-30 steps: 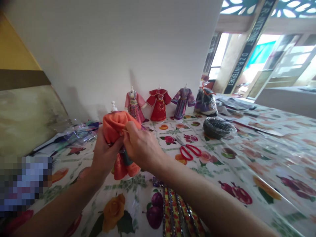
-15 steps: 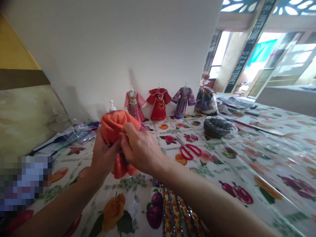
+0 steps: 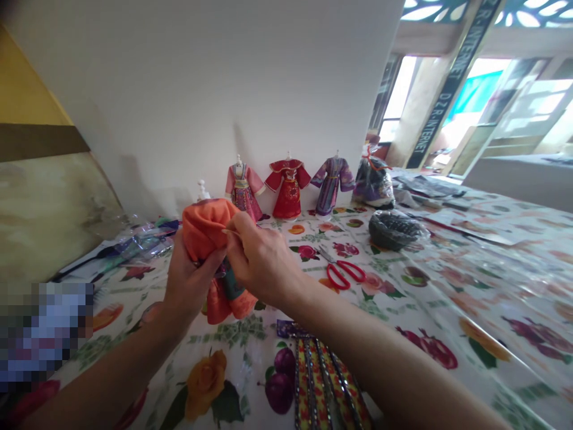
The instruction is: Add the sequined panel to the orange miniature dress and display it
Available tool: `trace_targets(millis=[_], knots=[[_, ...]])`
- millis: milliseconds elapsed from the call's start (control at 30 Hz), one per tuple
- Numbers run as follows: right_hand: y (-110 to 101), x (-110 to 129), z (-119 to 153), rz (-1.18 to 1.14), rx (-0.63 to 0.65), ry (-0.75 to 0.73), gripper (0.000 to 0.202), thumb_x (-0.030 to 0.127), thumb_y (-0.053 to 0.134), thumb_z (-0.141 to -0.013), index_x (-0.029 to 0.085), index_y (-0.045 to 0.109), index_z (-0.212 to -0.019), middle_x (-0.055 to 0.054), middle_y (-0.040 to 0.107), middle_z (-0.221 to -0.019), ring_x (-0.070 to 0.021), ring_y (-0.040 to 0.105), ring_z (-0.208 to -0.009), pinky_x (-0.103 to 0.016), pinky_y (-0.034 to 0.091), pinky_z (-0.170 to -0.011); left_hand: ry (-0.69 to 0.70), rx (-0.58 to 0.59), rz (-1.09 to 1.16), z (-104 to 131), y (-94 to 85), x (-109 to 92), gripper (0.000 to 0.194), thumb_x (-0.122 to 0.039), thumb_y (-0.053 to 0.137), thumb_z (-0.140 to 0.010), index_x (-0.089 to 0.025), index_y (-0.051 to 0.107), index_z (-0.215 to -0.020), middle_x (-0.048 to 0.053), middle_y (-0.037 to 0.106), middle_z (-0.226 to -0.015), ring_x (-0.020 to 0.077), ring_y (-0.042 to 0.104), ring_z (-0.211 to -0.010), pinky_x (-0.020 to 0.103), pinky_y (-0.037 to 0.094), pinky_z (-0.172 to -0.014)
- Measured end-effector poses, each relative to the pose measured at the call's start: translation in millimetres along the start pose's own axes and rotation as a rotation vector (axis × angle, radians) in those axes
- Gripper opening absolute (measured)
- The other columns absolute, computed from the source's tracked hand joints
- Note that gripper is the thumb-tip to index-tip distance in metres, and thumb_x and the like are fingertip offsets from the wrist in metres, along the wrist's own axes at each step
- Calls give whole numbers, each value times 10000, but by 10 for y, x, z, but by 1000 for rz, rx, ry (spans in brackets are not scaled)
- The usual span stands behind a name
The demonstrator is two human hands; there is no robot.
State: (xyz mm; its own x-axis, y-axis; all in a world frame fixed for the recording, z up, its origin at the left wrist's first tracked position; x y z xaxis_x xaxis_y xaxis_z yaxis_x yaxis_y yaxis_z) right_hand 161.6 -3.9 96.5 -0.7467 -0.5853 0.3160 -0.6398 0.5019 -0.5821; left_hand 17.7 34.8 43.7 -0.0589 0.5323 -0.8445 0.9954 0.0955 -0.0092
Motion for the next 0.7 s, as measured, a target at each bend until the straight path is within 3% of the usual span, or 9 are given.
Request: trace_targets(millis=[167, 333, 500, 700], knots=[[48, 13, 30, -24, 69, 3, 92, 190, 483, -917, 166, 551, -859, 45, 489, -606, -91, 409, -518, -250, 304, -528, -8, 19, 55, 10, 23, -26, 391, -265, 741, -797, -209, 514, -1110, 6, 582, -953, 164, 582, -836, 291, 480, -729], [-2, 53, 64, -136, 59, -60, 94, 180, 498, -916, 157, 582, -880, 59, 488, -596, -68, 404, -488, -216, 326, -501, 31, 21, -1, 7, 2, -53, 357, -263, 729, -800, -209, 513, -1079, 4, 569, -937, 161, 560, -824, 298, 469, -748], [12, 21, 72, -21, 15, -58, 117, 204, 477, -940, 159, 582, -918, 41, 541, -615, -81, 449, -511, -228, 352, -531, 19, 12, 36, 8, 7, -32, 390, -268, 744, -791, -221, 516, -1104, 3, 572, -946, 167, 576, -846, 289, 470, -733], [87, 51, 112, -63, 137, -79, 151, 200, 444, -945, 147, 584, -924, 18, 581, -644, -91, 499, -533, -220, 374, -519, 38, 17, 14, 20, 16, -82, 274, -183, 696, -783, -210, 507, -980, -19, 543, -857, 136, 545, -743, 264, 451, -662]])
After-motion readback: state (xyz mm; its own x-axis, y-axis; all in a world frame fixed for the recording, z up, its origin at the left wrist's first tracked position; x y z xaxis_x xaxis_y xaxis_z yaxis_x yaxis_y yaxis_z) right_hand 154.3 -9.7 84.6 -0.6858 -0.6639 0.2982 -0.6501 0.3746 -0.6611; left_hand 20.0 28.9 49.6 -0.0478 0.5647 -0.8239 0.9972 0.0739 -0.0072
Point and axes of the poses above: each hand's wrist, its own z-axis away from the middle knuckle, its own y-axis out of the palm, x = y × z, the point moved 3 cm from there along -z, towards the middle knuckle
